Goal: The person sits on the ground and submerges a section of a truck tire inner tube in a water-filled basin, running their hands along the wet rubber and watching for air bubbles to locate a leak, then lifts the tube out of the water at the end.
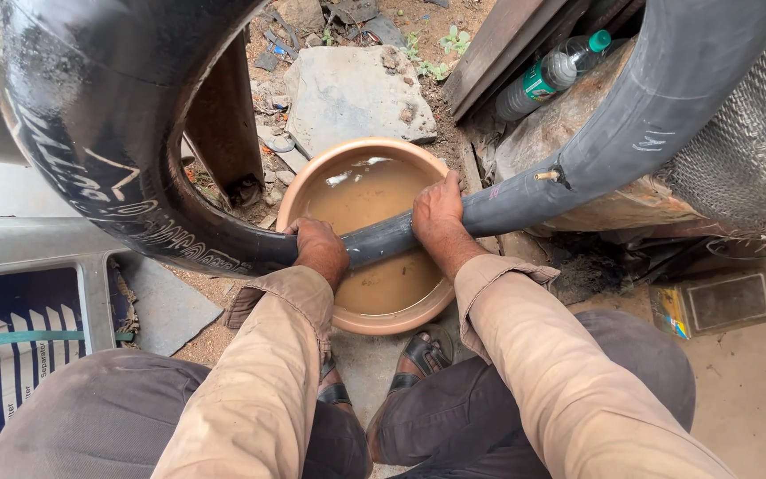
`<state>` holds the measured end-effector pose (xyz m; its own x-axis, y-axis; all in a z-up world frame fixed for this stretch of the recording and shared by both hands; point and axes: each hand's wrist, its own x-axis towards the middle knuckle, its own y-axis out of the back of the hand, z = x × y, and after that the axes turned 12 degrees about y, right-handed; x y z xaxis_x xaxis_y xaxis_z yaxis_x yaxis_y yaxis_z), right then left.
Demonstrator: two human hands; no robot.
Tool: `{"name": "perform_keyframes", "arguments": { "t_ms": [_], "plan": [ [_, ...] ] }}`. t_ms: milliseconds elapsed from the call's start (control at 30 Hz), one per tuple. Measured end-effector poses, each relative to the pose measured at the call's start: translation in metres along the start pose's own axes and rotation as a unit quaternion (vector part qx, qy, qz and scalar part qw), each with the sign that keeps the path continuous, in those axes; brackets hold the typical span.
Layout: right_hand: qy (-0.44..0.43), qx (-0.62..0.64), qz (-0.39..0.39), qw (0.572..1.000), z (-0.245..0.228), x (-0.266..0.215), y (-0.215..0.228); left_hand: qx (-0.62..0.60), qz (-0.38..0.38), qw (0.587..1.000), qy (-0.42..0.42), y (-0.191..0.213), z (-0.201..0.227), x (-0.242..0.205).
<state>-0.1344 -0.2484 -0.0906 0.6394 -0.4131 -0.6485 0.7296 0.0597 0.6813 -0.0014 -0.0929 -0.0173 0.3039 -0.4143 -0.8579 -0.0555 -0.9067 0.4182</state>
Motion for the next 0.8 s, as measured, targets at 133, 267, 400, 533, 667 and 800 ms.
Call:
{"name": "perform_keyframes", "arguments": {
  "t_ms": [133, 267, 400, 533, 667, 800],
  "plan": [
    [-0.01, -0.011, -0.01, 1.0, 0.001, -0.004, 0.006, 0.017, -0.008, 1.0, -0.024, 0.002, -0.003, -0.007],
    [0.002, -0.017, -0.032, 0.999, 0.001, -0.009, 0.014, 0.02, -0.004, 1.0, -0.019, 0.002, -0.004, -0.011],
    [0.003, -0.009, -0.029, 1.0, 0.001, -0.007, 0.012, 0.007, -0.01, 1.0, -0.016, 0.003, -0.004, -0.012],
    [-0.003, -0.012, -0.021, 1.0, 0.001, -0.01, 0.014, -0.007, -0.003, 1.0, -0.003, -0.005, 0.002, 0.005],
    [0.004, -0.012, -0.026, 1.0, 0.002, -0.014, 0.018, -0.028, -0.001, 1.0, 0.008, -0.008, 0.004, 0.011],
    [0.004, -0.017, -0.018, 1.0, 0.002, -0.014, 0.016, -0.04, 0.002, 0.999, 0.013, -0.011, 0.006, 0.017]
  ]
}}
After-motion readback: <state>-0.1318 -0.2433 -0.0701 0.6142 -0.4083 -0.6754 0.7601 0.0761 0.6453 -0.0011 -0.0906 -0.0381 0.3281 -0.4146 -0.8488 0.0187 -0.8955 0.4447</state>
